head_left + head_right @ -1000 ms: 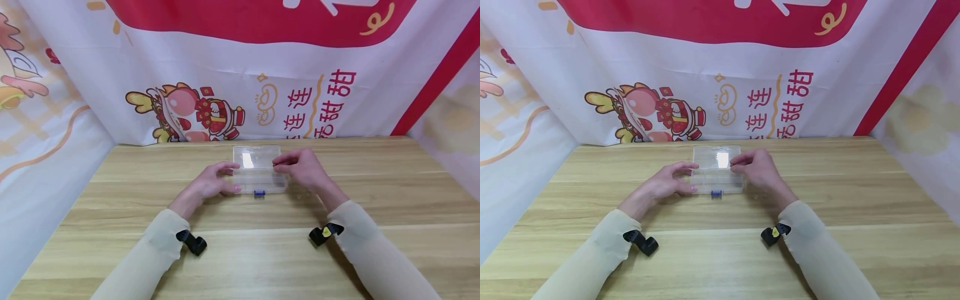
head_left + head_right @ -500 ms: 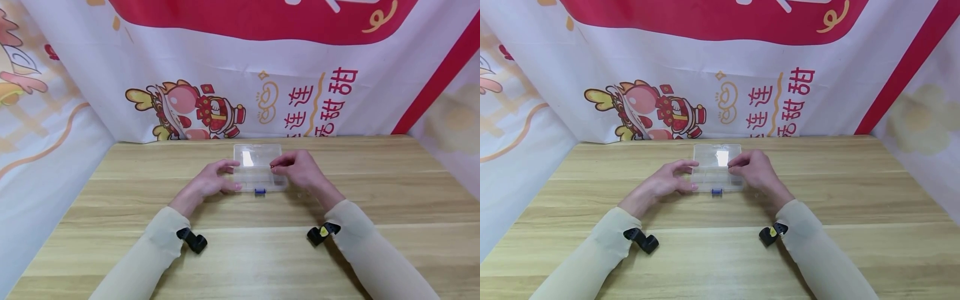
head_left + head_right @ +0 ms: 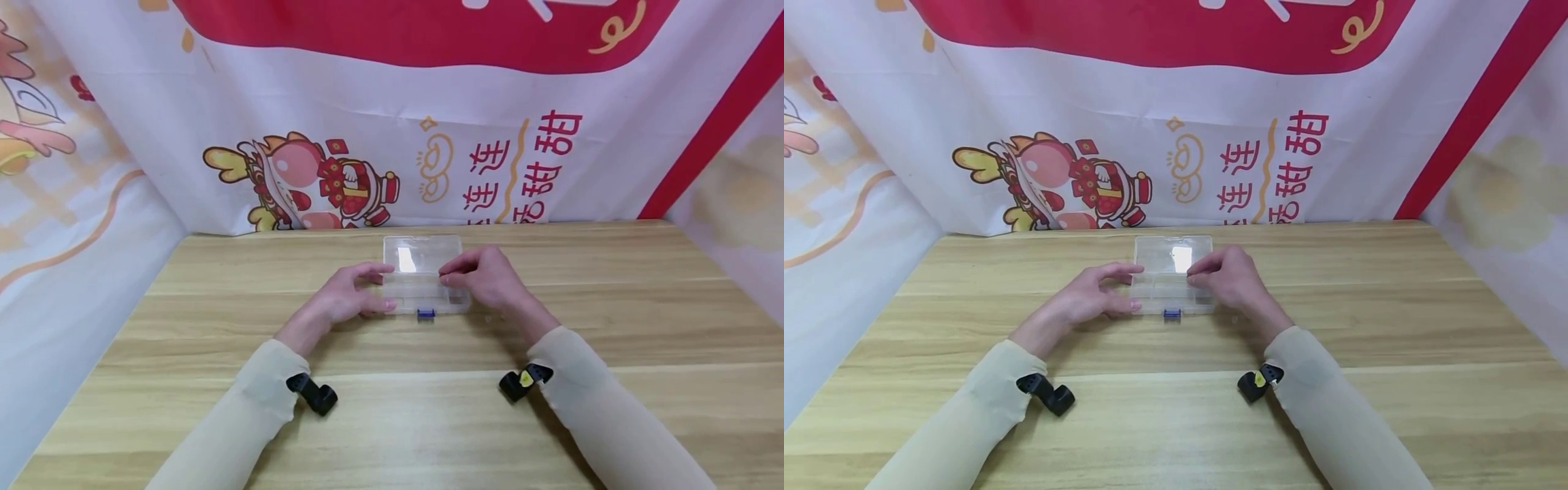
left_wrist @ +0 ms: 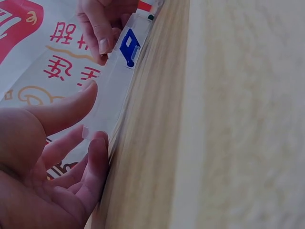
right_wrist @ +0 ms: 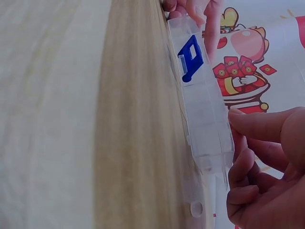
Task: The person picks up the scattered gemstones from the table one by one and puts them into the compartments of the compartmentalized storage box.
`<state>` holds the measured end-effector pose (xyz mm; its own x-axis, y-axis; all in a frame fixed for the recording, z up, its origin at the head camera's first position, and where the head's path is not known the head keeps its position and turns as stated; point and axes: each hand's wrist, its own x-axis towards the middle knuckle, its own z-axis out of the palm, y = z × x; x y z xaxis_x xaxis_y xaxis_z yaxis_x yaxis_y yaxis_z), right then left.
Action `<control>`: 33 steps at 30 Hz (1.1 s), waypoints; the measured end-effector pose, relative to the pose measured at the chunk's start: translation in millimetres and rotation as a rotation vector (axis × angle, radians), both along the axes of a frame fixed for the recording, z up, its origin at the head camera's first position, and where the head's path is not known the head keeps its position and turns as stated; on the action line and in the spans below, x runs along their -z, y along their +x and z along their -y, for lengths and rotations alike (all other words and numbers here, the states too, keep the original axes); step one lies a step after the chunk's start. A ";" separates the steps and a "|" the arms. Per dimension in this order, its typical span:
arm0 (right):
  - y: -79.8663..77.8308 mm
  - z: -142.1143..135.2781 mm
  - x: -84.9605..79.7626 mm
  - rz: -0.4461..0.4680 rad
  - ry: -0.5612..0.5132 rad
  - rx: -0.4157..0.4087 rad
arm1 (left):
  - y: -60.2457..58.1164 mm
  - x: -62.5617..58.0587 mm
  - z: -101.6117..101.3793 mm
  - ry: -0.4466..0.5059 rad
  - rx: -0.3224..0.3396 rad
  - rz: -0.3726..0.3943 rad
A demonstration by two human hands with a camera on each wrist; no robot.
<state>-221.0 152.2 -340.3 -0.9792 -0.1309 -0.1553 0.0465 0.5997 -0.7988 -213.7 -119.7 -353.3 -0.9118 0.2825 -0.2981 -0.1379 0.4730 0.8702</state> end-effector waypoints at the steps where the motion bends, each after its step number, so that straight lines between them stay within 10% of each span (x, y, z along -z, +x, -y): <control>1: -0.2 0.4 0.1 0.003 0.004 -0.005 | 0.2 0.0 0.2 -0.011 0.003 -0.009; 21: -1.1 0.6 2.5 -0.030 0.076 -0.041 | -4.6 -7.3 4.0 -0.190 0.166 -0.198; 33: 0.9 -0.7 0.6 -0.012 0.098 -0.040 | -6.1 -8.6 4.7 -0.170 0.169 -0.149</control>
<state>-220.0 152.9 -340.9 -0.9753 -0.1543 -0.1579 0.0121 0.6766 -0.7363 -219.8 -124.5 -344.7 -0.8932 0.3920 -0.2203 0.0791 0.6193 0.7811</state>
